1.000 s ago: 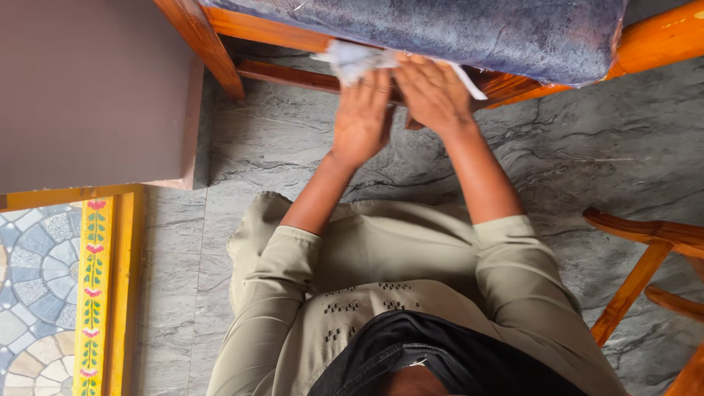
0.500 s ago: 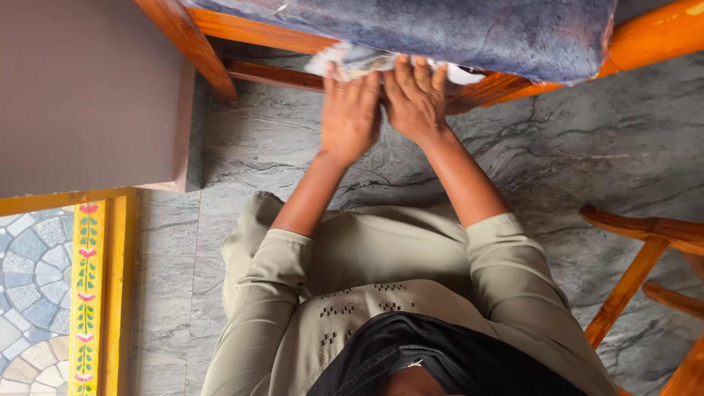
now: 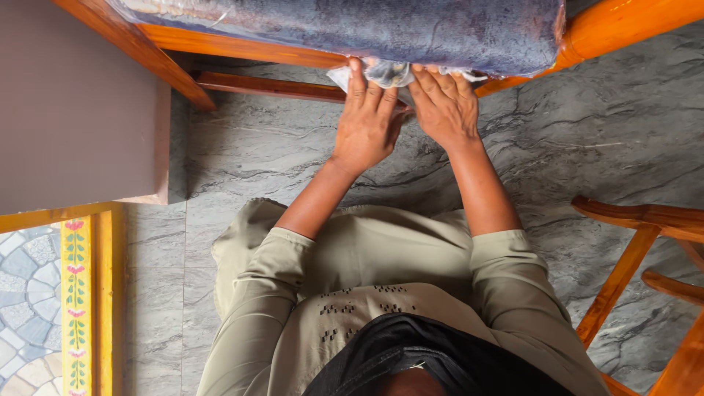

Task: The person wipes a white marble dining table and a wooden chair with a grey cloth. They clean the table surface thoroughly, then move to the chair to wipe the seat cushion and the wooden frame.

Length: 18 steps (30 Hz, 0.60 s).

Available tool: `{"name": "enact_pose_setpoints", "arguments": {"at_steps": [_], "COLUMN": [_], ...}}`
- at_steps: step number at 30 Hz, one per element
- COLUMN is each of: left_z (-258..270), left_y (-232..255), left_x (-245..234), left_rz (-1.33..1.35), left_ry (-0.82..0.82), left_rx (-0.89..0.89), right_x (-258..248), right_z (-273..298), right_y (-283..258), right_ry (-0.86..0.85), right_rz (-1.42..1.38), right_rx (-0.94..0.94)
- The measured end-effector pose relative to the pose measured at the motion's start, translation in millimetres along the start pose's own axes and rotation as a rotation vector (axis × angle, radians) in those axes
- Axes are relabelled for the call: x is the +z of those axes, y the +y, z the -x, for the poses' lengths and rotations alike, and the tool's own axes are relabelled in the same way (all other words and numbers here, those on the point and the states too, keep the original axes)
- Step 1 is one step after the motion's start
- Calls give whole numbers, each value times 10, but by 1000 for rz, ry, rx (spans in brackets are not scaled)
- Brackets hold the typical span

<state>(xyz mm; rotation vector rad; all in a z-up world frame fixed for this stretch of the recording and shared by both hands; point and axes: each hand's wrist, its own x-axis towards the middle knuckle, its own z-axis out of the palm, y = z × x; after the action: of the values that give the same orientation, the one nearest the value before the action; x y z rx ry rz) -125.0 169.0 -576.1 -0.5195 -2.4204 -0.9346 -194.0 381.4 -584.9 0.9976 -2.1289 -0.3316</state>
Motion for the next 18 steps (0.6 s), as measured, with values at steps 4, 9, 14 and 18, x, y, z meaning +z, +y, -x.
{"name": "enact_pose_setpoints", "arguments": {"at_steps": [4, 9, 14, 18], "left_z": [-27, 23, -14, -137], "left_y": [119, 296, 259, 315], "left_x": [151, 310, 270, -407], "left_rz": [61, 43, 73, 355], "left_ry": [-93, -169, -235, -76], "left_rx": [55, 200, 138, -5], "right_x": [184, 455, 941, 1239], "right_z": [366, 968, 1103, 1325], "right_y": [140, 182, -172, -470], "right_ry": [24, -87, -547, -798], "right_rz": [55, -74, -255, -297], "right_rx": [47, 248, 446, 260]}}
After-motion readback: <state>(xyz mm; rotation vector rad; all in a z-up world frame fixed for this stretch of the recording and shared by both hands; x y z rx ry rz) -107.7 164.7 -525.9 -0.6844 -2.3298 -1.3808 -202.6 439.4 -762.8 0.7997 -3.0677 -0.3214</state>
